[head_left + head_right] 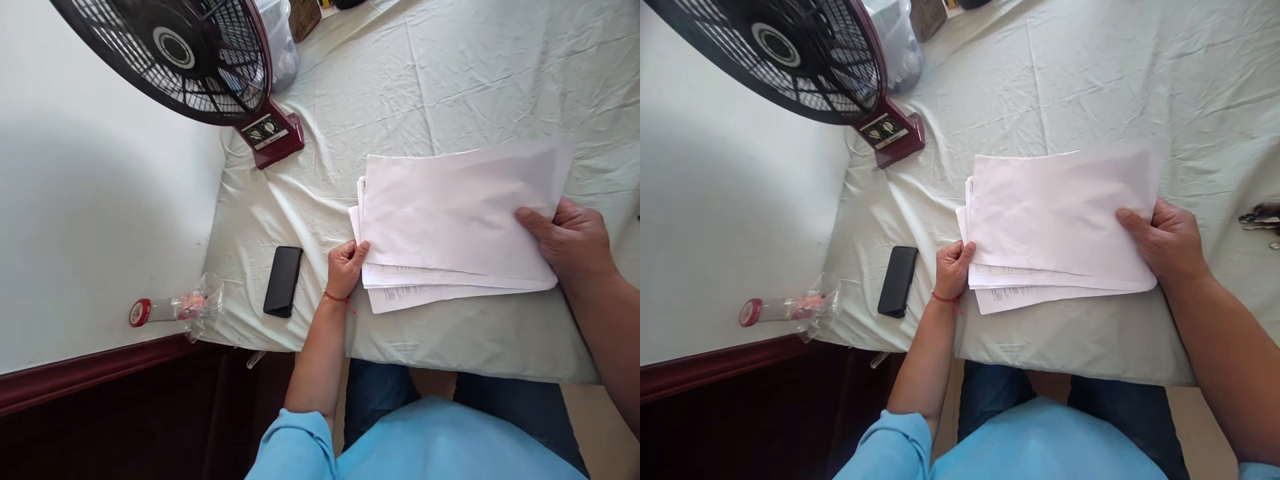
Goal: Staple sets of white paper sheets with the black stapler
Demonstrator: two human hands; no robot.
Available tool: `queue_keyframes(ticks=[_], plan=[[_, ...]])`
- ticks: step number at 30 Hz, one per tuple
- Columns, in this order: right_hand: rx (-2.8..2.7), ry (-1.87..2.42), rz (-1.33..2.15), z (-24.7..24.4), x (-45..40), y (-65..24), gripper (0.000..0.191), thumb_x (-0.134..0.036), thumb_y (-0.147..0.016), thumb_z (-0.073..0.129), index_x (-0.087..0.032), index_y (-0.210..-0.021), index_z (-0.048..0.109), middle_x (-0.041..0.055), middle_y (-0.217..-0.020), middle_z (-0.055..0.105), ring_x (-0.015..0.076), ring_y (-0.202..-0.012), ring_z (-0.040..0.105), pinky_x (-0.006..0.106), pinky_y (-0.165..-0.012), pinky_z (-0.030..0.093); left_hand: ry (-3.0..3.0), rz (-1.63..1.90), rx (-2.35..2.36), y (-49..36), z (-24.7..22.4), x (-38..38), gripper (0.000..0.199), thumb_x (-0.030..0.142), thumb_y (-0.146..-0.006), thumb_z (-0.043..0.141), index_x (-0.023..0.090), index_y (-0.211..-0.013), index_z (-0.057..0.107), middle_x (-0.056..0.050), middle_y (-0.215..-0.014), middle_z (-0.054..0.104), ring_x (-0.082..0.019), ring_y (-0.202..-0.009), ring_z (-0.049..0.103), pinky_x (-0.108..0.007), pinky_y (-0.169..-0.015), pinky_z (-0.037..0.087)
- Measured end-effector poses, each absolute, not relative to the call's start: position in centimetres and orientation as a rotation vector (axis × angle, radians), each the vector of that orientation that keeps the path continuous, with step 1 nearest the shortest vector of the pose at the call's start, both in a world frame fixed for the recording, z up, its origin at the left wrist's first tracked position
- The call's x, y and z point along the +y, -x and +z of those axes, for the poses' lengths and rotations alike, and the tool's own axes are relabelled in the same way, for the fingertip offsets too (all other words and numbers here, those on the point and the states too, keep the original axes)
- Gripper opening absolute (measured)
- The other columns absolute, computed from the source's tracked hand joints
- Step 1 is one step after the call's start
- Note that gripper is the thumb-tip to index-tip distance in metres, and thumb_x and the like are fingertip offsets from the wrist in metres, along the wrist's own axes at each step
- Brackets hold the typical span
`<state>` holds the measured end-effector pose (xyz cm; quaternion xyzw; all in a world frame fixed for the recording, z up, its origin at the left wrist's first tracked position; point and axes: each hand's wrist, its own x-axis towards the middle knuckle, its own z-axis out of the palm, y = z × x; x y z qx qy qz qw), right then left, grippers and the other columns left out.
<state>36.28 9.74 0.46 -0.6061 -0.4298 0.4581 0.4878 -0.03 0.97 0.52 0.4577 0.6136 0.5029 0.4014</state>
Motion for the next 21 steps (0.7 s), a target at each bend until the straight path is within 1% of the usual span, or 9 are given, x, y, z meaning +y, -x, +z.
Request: queue_keyframes(ticks=[3, 5, 9, 12, 14, 18, 19, 21], plan=[[-0.997, 1.455, 1.034, 0.42, 9.89, -35.98, 0.057, -0.055, -0.064, 0.1, -0.021, -0.108, 0.087, 0.0071, -0.113, 0.083, 0.0159, -0.08, 0.072, 0.034, -0.08, 0.069, -1.103, 1.236, 1.444, -0.01, 0.69, 1.01, 0.058, 0.066, -0.078, 0.089, 0.019, -0.068, 0.056, 0.005, -0.063, 0.046, -0.009, -0.061, 0.037, -0.025, -0.057, 0.029], [-0.961, 1.439, 1.019, 0.45, 9.95, -35.85, 0.062, -0.057, -0.06, 0.101, -0.021, -0.108, 0.088, 0.0079, -0.113, 0.083, 0.017, -0.083, 0.074, 0.037, -0.087, 0.07, -1.091, 1.218, 1.421, -0.05, 0.75, 1.04, 0.055, 0.064, -0.074, 0.092, 0.019, -0.074, 0.061, 0.005, -0.065, 0.05, -0.009, -0.061, 0.04, -0.025, -0.057, 0.031], [-0.948, 1.425, 1.026, 0.33, 9.93, -35.96, 0.064, -0.058, -0.06, 0.102, -0.021, -0.11, 0.088, 0.0086, -0.117, 0.083, 0.0156, -0.087, 0.075, 0.033, -0.095, 0.068, -1.125, 1.251, 1.51, -0.07, 0.68, 1.08, 0.059, 0.066, -0.083, 0.085, 0.019, -0.067, 0.053, 0.006, -0.061, 0.04, -0.009, -0.06, 0.032, -0.026, -0.057, 0.025], [-0.947, 1.413, 1.034, 0.19, 9.92, -36.1, 0.062, -0.057, -0.061, 0.102, -0.021, -0.11, 0.088, 0.0085, -0.119, 0.082, 0.0159, -0.089, 0.076, 0.034, -0.097, 0.068, -1.123, 1.275, 1.559, -0.08, 0.66, 1.09, 0.063, 0.07, -0.087, 0.079, 0.019, -0.064, 0.051, 0.006, -0.06, 0.037, -0.009, -0.06, 0.03, -0.028, -0.057, 0.024], [-0.942, 1.405, 1.031, 0.16, 9.96, -36.11, 0.063, -0.057, -0.06, 0.102, -0.021, -0.11, 0.088, 0.009, -0.119, 0.082, 0.0167, -0.089, 0.076, 0.036, -0.097, 0.068, -1.108, 1.282, 1.547, -0.1, 0.75, 1.11, 0.063, 0.071, -0.086, 0.079, 0.019, -0.064, 0.051, 0.006, -0.06, 0.038, -0.009, -0.06, 0.03, -0.028, -0.057, 0.025], [-0.915, 1.398, 1.015, 0.19, 10.05, -35.97, 0.064, -0.057, -0.059, 0.102, -0.019, -0.109, 0.087, 0.0101, -0.117, 0.082, 0.0187, -0.089, 0.077, 0.039, -0.097, 0.069, -1.111, 1.206, 1.422, -0.1, 1.02, 1.14, 0.056, 0.068, -0.079, 0.087, 0.019, -0.075, 0.062, 0.004, -0.066, 0.051, -0.01, -0.062, 0.04, -0.026, -0.059, 0.031], [-0.917, 1.393, 1.017, 0.2, 10.07, -35.92, 0.063, -0.056, -0.06, 0.102, -0.019, -0.109, 0.087, 0.01, -0.117, 0.082, 0.0188, -0.089, 0.077, 0.039, -0.097, 0.069, -1.129, 1.188, 1.42, -0.08, 1.06, 1.14, 0.055, 0.067, -0.078, 0.088, 0.019, -0.075, 0.063, 0.004, -0.066, 0.051, -0.01, -0.062, 0.04, -0.026, -0.059, 0.031], [-0.928, 1.381, 1.02, 0.2, 10.06, -35.86, 0.061, -0.055, -0.061, 0.101, -0.019, -0.109, 0.087, 0.0098, -0.118, 0.082, 0.0184, -0.091, 0.077, 0.037, -0.097, 0.068, -1.179, 1.181, 1.47, -0.04, 1.09, 1.11, 0.058, 0.068, -0.081, 0.086, 0.019, -0.068, 0.057, 0.005, -0.061, 0.044, -0.009, -0.06, 0.035, -0.027, -0.057, 0.027]])
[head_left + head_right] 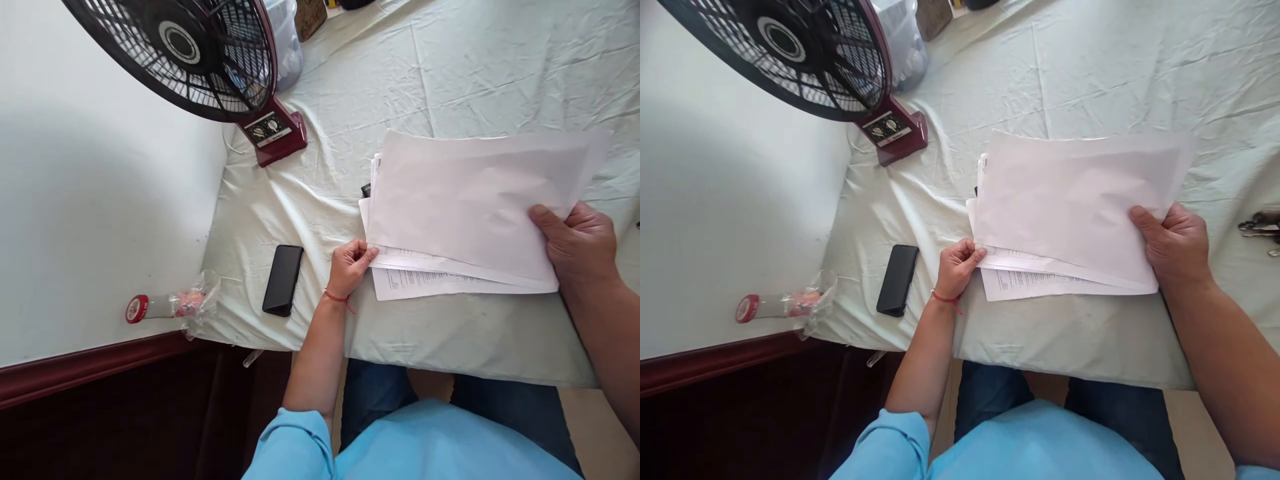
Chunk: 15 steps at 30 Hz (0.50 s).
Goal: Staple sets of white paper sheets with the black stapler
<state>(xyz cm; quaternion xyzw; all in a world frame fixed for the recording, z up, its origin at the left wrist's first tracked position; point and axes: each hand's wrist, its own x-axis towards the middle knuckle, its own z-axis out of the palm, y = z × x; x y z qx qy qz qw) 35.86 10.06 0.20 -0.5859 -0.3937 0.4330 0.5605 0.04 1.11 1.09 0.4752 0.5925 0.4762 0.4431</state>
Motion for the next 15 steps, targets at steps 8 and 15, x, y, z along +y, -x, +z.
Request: queue_keyframes(ticks=[8, 15], plan=[[-0.948, 1.433, 1.018, 0.2, 9.95, -35.97, 0.061, -0.059, -0.061, 0.101, -0.019, -0.105, 0.086, 0.0091, -0.115, 0.082, 0.0202, -0.09, 0.077, 0.042, -0.097, 0.069, -1.239, 1.229, 1.593, -0.06, 1.05, 1.11, 0.068, 0.073, -0.09, 0.074, 0.02, -0.059, 0.044, 0.005, -0.057, 0.034, -0.01, -0.059, 0.028, -0.029, -0.058, 0.023], [-0.945, 1.391, 1.068, 0.11, 9.86, -36.06, 0.061, -0.057, -0.061, 0.102, -0.02, -0.107, 0.087, 0.0084, -0.117, 0.082, 0.0158, -0.087, 0.075, 0.036, -0.096, 0.068, -1.183, 1.273, 1.553, 0.18, 0.76, 1.06, 0.071, 0.072, -0.089, 0.075, 0.019, -0.057, 0.04, 0.005, -0.058, 0.03, -0.009, -0.06, 0.025, -0.029, -0.057, 0.022]])
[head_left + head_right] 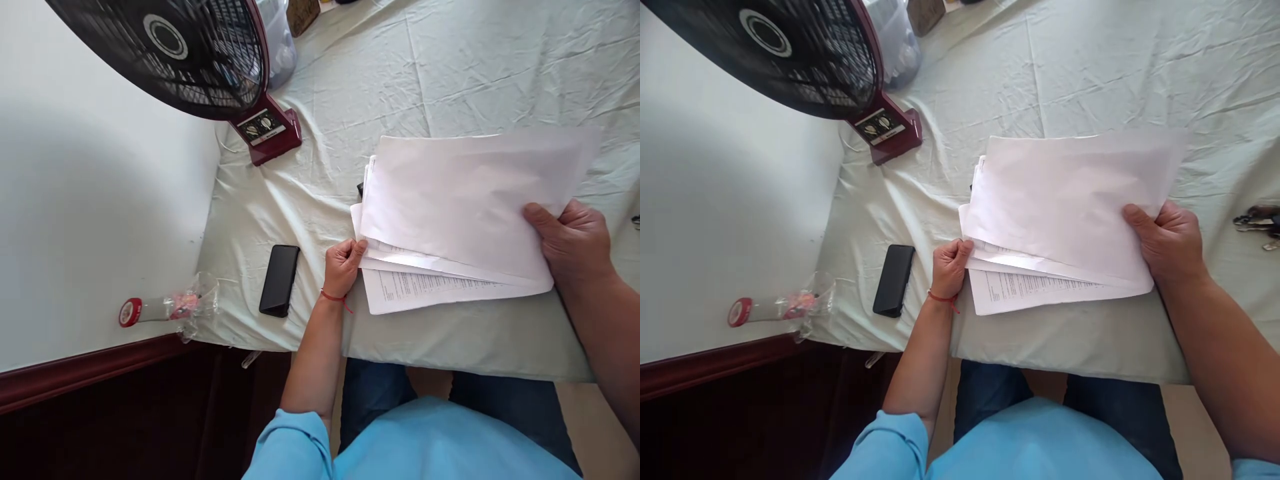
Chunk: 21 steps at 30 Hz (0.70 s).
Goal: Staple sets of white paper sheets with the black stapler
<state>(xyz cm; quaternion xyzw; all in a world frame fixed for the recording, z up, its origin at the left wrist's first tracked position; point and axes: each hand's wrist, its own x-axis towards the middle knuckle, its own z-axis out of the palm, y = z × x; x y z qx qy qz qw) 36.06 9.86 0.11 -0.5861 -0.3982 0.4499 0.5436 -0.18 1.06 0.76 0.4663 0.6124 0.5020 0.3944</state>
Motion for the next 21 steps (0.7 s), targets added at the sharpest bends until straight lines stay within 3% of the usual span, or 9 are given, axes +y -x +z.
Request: queue_keyframes(ticks=[5, 8, 12, 21], plan=[[-0.932, 1.39, 0.988, 0.2, 10.1, -35.9, 0.063, -0.059, -0.061, 0.101, -0.018, -0.106, 0.086, 0.0096, -0.117, 0.082, 0.0197, -0.092, 0.076, 0.042, -0.099, 0.068, -1.119, 1.169, 1.358, 0.3, 0.7, 1.1, 0.049, 0.057, -0.069, 0.097, 0.018, -0.074, 0.068, 0.002, -0.067, 0.059, -0.011, -0.063, 0.048, -0.026, -0.06, 0.039], [-0.935, 1.379, 0.964, 0.4, 10.2, -35.7, 0.065, -0.061, -0.058, 0.102, -0.018, -0.105, 0.086, 0.01, -0.116, 0.082, 0.0226, -0.096, 0.078, 0.047, -0.103, 0.067, -1.107, 1.163, 1.377, 0.3, 0.3, 1.2, 0.043, 0.052, -0.07, 0.098, 0.017, -0.079, 0.074, 0.0, -0.071, 0.067, -0.012, -0.065, 0.055, -0.027, -0.063, 0.046], [-0.947, 1.365, 0.951, 0.4, 10.2, -35.6, 0.064, -0.062, -0.058, 0.101, -0.019, -0.104, 0.086, 0.01, -0.12, 0.082, 0.0246, -0.101, 0.078, 0.052, -0.11, 0.063, -1.08, 1.211, 1.426, 0.4, -0.2, 1.3, 0.043, 0.055, -0.076, 0.093, 0.017, -0.076, 0.073, 0.0, -0.069, 0.067, -0.012, -0.063, 0.054, -0.027, -0.063, 0.046], [-0.935, 1.352, 0.963, -0.2, 10.3, -36.0, 0.062, -0.057, -0.061, 0.102, -0.017, -0.106, 0.086, 0.0106, -0.119, 0.082, 0.0205, -0.096, 0.078, 0.042, -0.106, 0.065, -1.118, 1.224, 1.464, 0.2, 0.8, 1.0, 0.059, 0.065, -0.082, 0.086, 0.018, -0.062, 0.057, 0.004, -0.057, 0.049, -0.008, -0.056, 0.038, -0.025, -0.054, 0.031]])
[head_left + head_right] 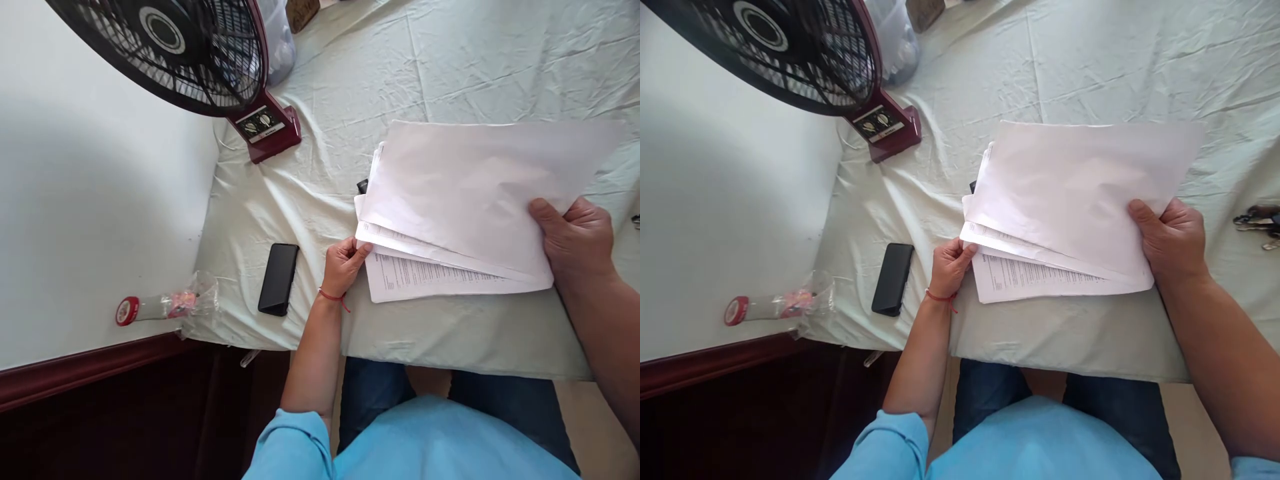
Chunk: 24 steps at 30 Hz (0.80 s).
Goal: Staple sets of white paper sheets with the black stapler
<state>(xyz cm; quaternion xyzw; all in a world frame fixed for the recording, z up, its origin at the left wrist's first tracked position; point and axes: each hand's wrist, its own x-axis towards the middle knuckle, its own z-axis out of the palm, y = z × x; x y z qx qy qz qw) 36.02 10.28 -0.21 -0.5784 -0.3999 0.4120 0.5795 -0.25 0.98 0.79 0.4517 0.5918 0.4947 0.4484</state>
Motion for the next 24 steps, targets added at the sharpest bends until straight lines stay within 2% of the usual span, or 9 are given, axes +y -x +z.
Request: queue_keyframes(ticks=[2, 6, 11, 14, 17, 19, 24], plan=[[-0.93, 1.359, 0.947, -0.3, 10.3, -36.0, 0.063, -0.057, -0.061, 0.102, -0.017, -0.106, 0.086, 0.0106, -0.119, 0.082, 0.0198, -0.095, 0.078, 0.042, -0.105, 0.065, -1.094, 1.195, 1.387, 0.3, 1.0, 1.0, 0.053, 0.063, -0.077, 0.092, 0.018, -0.07, 0.065, 0.003, -0.06, 0.055, -0.009, -0.057, 0.044, -0.025, -0.055, 0.037], [-0.924, 1.341, 0.94, -0.4, 10.4, -36.0, 0.065, -0.057, -0.059, 0.102, -0.017, -0.106, 0.086, 0.0107, -0.12, 0.082, 0.0198, -0.095, 0.078, 0.042, -0.106, 0.065, -1.033, 1.144, 1.302, 0.3, 0.7, 1.3, 0.048, 0.042, -0.06, 0.105, 0.017, -0.09, 0.078, 0.001, -0.069, 0.068, -0.012, -0.061, 0.057, -0.025, -0.058, 0.047], [-0.938, 1.335, 0.941, -0.7, 10.6, -36.3, 0.063, -0.057, -0.06, 0.102, -0.018, -0.107, 0.087, 0.0097, -0.12, 0.083, 0.0198, -0.095, 0.078, 0.045, -0.109, 0.064, -0.934, 1.246, 1.278, 0.5, 0.1, 1.6, 0.057, 0.035, -0.062, 0.104, 0.018, -0.111, 0.079, -0.002, -0.085, 0.081, -0.016, -0.076, 0.072, -0.027, -0.071, 0.06], [-0.943, 1.312, 0.962, -0.6, 10.5, -36.3, 0.061, -0.057, -0.062, 0.102, -0.018, -0.107, 0.087, 0.0099, -0.121, 0.082, 0.0183, -0.097, 0.078, 0.041, -0.108, 0.064, -0.942, 1.281, 1.323, 0.6, -0.1, 1.6, 0.053, 0.032, -0.064, 0.102, 0.018, -0.111, 0.081, -0.001, -0.081, 0.081, -0.013, -0.069, 0.068, -0.023, -0.065, 0.056], [-0.929, 1.302, 1.0, -0.4, 10.3, -36.2, 0.061, -0.055, -0.061, 0.103, -0.018, -0.106, 0.087, 0.0096, -0.119, 0.083, 0.0163, -0.095, 0.077, 0.035, -0.1, 0.067, -0.976, 1.288, 1.375, 0.7, -0.1, 1.5, 0.038, 0.032, -0.071, 0.097, 0.018, -0.103, 0.084, 0.002, -0.069, 0.076, -0.007, -0.052, 0.052, -0.02, -0.049, 0.042], [-0.908, 1.307, 1.044, -0.2, 10.2, -36.1, 0.061, -0.055, -0.058, 0.104, -0.019, -0.105, 0.088, 0.0091, -0.118, 0.083, 0.0154, -0.091, 0.077, 0.033, -0.094, 0.069, -0.983, 1.299, 1.396, 0.7, -0.1, 1.4, 0.033, 0.035, -0.075, 0.094, 0.018, -0.102, 0.085, 0.002, -0.065, 0.074, -0.006, -0.047, 0.046, -0.02, -0.046, 0.037], [-0.855, 1.314, 1.166, 0.4, 10.1, -36.4, 0.062, -0.053, -0.051, 0.107, -0.021, -0.101, 0.088, 0.0081, -0.114, 0.084, 0.015, -0.078, 0.075, 0.035, -0.082, 0.072, -0.996, 1.316, 1.416, 0.7, -0.1, 1.2, 0.037, 0.048, -0.083, 0.09, 0.017, -0.103, 0.085, -0.001, -0.069, 0.075, -0.011, -0.056, 0.06, -0.024, -0.054, 0.048]])
